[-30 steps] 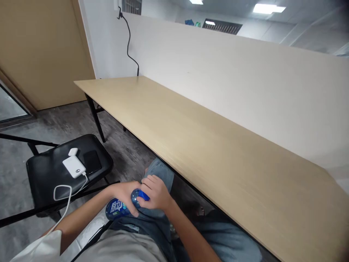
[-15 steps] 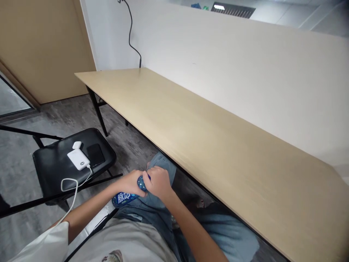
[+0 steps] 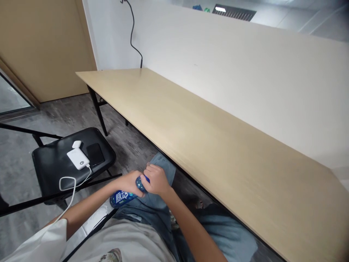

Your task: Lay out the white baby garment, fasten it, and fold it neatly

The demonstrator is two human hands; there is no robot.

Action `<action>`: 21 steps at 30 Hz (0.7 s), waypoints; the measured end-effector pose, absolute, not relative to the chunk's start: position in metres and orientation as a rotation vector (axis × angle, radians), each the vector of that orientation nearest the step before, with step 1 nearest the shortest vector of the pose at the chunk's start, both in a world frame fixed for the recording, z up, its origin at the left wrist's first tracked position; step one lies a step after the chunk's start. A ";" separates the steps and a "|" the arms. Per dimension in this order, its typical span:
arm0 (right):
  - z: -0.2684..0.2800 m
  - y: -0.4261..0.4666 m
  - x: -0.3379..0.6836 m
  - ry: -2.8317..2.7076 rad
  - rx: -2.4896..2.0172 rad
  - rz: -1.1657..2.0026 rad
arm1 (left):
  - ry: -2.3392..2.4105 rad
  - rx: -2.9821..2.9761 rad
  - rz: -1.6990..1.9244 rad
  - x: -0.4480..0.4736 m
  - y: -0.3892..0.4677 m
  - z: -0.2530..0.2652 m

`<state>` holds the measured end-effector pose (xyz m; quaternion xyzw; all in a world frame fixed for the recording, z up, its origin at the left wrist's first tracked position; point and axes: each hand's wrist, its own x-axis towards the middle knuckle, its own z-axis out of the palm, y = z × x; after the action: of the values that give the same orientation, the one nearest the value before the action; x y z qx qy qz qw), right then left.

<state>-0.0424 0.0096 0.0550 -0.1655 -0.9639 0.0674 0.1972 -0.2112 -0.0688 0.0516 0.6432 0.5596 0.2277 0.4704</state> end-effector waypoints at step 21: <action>-0.022 -0.022 0.177 -1.903 -1.580 1.000 | 2.058 0.875 0.651 -0.281 -0.143 -0.190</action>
<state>0.1768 -0.0215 -0.0217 -0.5756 -0.6934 0.3644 0.2347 -0.2813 -0.1428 -0.1899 0.3452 0.8117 0.2567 0.3950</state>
